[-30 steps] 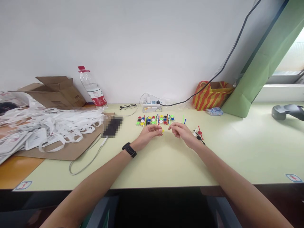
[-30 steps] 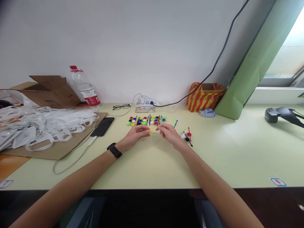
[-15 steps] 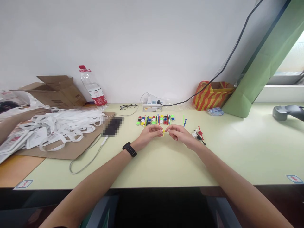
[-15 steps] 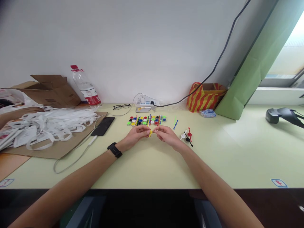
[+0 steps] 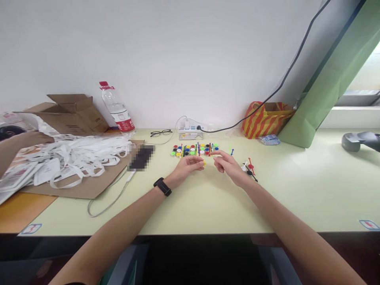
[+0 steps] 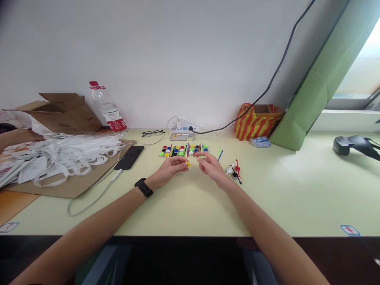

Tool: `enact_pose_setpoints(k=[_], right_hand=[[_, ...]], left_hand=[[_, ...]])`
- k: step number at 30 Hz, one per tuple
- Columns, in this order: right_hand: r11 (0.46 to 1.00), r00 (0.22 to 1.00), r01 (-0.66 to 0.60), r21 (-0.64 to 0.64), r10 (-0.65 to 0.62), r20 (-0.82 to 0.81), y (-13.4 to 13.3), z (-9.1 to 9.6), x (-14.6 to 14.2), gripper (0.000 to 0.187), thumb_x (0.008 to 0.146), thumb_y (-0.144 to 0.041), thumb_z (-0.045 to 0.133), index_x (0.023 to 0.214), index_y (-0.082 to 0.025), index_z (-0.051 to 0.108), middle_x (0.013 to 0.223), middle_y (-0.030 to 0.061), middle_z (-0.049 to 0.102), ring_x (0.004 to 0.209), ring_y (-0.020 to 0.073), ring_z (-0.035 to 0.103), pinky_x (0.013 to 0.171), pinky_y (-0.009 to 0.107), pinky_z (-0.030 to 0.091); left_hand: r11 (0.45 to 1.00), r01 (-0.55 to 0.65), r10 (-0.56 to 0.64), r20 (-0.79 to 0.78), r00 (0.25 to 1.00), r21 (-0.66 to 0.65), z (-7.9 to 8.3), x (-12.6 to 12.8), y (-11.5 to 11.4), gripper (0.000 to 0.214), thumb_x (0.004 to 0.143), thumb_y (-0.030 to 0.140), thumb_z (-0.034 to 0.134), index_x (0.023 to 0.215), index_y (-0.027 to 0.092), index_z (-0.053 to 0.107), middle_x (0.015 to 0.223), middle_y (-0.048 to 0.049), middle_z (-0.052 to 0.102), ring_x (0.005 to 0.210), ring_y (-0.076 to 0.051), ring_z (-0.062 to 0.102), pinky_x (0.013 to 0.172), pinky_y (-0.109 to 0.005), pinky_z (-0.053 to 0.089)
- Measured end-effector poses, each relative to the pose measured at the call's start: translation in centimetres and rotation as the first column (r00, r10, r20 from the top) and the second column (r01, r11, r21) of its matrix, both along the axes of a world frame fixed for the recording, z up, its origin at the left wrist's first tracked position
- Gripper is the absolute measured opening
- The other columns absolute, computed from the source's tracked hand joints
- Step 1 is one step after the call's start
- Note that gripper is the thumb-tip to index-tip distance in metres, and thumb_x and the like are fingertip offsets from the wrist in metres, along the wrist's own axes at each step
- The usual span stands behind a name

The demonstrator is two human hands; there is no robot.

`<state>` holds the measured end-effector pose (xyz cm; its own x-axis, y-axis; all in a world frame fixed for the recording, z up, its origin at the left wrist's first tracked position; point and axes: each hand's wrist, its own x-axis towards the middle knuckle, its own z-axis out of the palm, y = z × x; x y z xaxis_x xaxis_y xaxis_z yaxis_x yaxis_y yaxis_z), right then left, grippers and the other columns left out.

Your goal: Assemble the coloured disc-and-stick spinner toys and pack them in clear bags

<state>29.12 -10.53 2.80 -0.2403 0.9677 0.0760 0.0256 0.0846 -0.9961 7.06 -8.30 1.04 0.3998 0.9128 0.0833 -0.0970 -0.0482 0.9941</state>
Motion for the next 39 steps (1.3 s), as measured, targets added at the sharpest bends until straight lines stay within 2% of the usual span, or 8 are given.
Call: enact_pose_setpoints(k=[5,9,12,14,16,24,32,39], right_hand=[[0.993,0.999,0.024,-0.112,-0.029,-0.043,-0.3,0.0,-0.2,0.071,0.088,-0.057,0.063,0.149,-0.032,0.038,0.075,-0.0041,0.057,0.055,0.0125,0.042,0.056,0.028,0.036],[0.986,0.998,-0.003,-0.166,-0.009,-0.068,-0.4,-0.1,-0.4,0.064,0.091,-0.061,0.06,0.147,-0.035,0.042,0.078,-0.0032,0.06,0.054,0.0122,0.042,0.055,0.028,0.033],[0.967,0.991,-0.132,-0.217,0.124,-0.049,-0.4,0.0,-0.2,0.046,0.094,-0.066,0.05,0.101,-0.025,0.068,0.062,-0.0022,0.052,0.05,0.0124,0.036,0.052,0.029,0.027],[0.938,0.968,-0.25,-0.24,0.244,-0.055,-0.3,0.2,0.2,0.063,0.095,-0.07,0.041,0.058,-0.021,0.054,0.048,-0.003,0.034,0.046,0.0118,0.026,0.051,0.031,0.021],[0.931,0.955,-0.295,-0.215,0.279,-0.098,-0.2,0.5,0.5,0.072,0.096,-0.072,0.036,0.044,-0.023,0.032,0.044,-0.0043,0.019,0.046,0.0116,0.016,0.051,0.032,0.017],[0.988,0.986,-0.125,-0.094,0.114,-0.118,0.0,0.5,0.4,0.05,0.088,-0.059,0.064,0.059,-0.02,0.051,0.055,-0.0039,0.033,0.051,0.0106,0.023,0.052,0.03,0.014],[0.986,0.989,-0.138,-0.095,0.132,-0.063,0.1,-0.1,0.1,0.028,0.084,-0.047,0.068,0.083,-0.018,0.067,0.06,-0.0051,0.04,0.054,0.01,0.029,0.052,0.028,0.018],[0.995,0.982,0.001,0.102,-0.02,0.188,0.4,-0.6,-0.1,0.027,0.082,-0.046,0.069,0.083,-0.019,0.066,0.066,-0.0029,0.053,0.057,0.0108,0.039,0.054,0.026,0.026]], left_hand=[[1.0,-0.021,0.021,-0.005,1.0,0.018,-0.2,0.0,0.1,0.034,0.075,0.041,0.085,0.097,0.017,0.073,0.089,-0.0061,0.074,0.083,-0.018,0.069,0.081,-0.033,0.052],[0.999,-0.029,0.029,-0.002,1.0,0.021,-0.3,0.0,0.2,0.033,0.076,0.04,0.085,0.096,0.017,0.074,0.087,-0.0053,0.073,0.083,-0.017,0.068,0.08,-0.032,0.052],[1.0,-0.022,0.022,0.001,1.0,0.019,-0.4,0.0,0.2,0.032,0.076,0.04,0.085,0.095,0.017,0.073,0.088,-0.0054,0.072,0.082,-0.017,0.068,0.08,-0.031,0.052],[1.0,-0.023,0.023,0.005,1.0,0.02,-0.4,0.0,0.2,0.033,0.076,0.039,0.085,0.096,0.017,0.073,0.09,-0.0058,0.072,0.082,-0.017,0.068,0.08,-0.031,0.052],[0.999,-0.027,0.026,0.008,1.0,0.022,-0.4,0.0,0.2,0.033,0.076,0.04,0.085,0.096,0.016,0.073,0.091,-0.0063,0.072,0.082,-0.017,0.068,0.08,-0.032,0.052],[0.999,-0.003,0.003,-0.01,1.0,0.036,-0.3,0.0,0.1,0.035,0.076,0.041,0.084,0.097,0.015,0.073,0.092,-0.0073,0.072,0.082,-0.017,0.068,0.08,-0.033,0.053],[0.999,0.007,-0.006,-0.024,1.0,0.034,-0.5,-0.1,0.2,0.033,0.079,0.039,0.083,0.099,0.015,0.073,0.09,-0.0059,0.072,0.083,-0.017,0.068,0.081,-0.032,0.053],[0.999,0.024,-0.023,-0.034,0.999,0.022,-0.3,0.0,0.1,0.033,0.078,0.04,0.083,0.098,0.015,0.073,0.089,-0.006,0.071,0.083,-0.017,0.069,0.08,-0.032,0.053]])
